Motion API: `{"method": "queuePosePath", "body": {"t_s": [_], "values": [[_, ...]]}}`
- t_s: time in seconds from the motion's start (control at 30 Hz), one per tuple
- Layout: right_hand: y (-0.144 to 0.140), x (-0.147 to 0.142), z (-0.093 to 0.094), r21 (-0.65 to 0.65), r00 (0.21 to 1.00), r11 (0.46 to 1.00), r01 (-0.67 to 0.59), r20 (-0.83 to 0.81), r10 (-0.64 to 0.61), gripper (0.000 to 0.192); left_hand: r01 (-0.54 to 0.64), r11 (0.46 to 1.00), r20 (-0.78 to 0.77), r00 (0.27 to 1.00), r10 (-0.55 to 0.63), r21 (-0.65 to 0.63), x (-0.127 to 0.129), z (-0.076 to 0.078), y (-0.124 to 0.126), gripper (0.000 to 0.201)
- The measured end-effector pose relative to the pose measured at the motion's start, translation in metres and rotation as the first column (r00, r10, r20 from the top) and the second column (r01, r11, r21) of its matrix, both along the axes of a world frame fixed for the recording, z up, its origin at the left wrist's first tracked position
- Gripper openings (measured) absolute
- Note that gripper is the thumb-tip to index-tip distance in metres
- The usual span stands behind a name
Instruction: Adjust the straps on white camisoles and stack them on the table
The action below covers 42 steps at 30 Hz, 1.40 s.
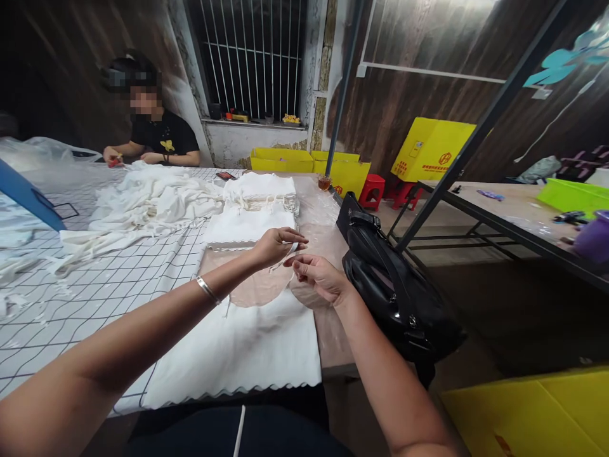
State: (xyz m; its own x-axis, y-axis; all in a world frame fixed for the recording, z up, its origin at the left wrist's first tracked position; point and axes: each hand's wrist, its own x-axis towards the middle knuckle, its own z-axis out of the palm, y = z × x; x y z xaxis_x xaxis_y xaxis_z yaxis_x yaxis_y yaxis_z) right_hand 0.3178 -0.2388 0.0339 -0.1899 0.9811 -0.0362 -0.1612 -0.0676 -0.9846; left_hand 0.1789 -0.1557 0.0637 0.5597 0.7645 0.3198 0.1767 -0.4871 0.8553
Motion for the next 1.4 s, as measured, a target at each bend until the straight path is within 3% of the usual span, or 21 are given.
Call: {"method": "queuePosePath", "body": {"t_s": [0.23,0.4,0.57,0.67,0.73,0.87,1.03,1.2,1.4], "values": [[0.008,-0.006,-0.009,-0.024,0.997,0.998,0.053,-0.048,-0.054,0.045,0.048,0.996,0.049,0.998,-0.044,-0.078,-0.001,-0.005,-0.002,0.013],[0.006,-0.005,-0.011,-0.058,0.999,0.998,-0.033,-0.031,0.032,0.043,0.044,0.988,0.104,0.994,-0.029,-0.151,-0.004,-0.007,0.001,0.01],[-0.003,-0.004,-0.012,-0.155,0.996,0.984,-0.089,0.003,0.09,0.04,0.008,0.973,0.11,0.994,0.018,-0.231,-0.008,-0.015,0.009,0.019],[-0.004,-0.006,-0.013,-0.225,0.997,0.971,-0.079,0.003,0.082,0.04,-0.048,0.97,0.008,0.999,0.051,-0.238,-0.013,-0.019,0.014,0.023],[-0.004,-0.008,-0.015,-0.259,0.999,0.965,-0.047,-0.009,0.046,0.042,-0.1,0.98,-0.172,0.983,0.069,-0.174,-0.02,-0.02,0.013,0.029],[-0.002,-0.012,-0.019,-0.235,0.998,0.97,0.061,-0.009,-0.065,0.041,-0.191,0.979,-0.493,0.846,0.203,0.075,-0.045,-0.024,-0.009,0.045],[-0.005,-0.014,-0.028,-0.198,0.983,0.963,0.184,0.031,-0.182,0.043,-0.181,0.983,-0.653,0.74,0.162,0.039,-0.077,-0.056,-0.061,0.019],[-0.015,-0.021,-0.042,-0.164,0.969,0.962,0.218,0.155,-0.193,0.038,-0.153,0.984,-0.675,0.716,0.176,0.094,-0.083,-0.09,-0.095,0.025],[-0.025,-0.024,-0.059,-0.081,0.92,0.985,0.154,0.375,-0.113,0.031,-0.109,0.994,-0.661,0.744,0.102,0.03,-0.073,-0.092,-0.097,0.025]]}}
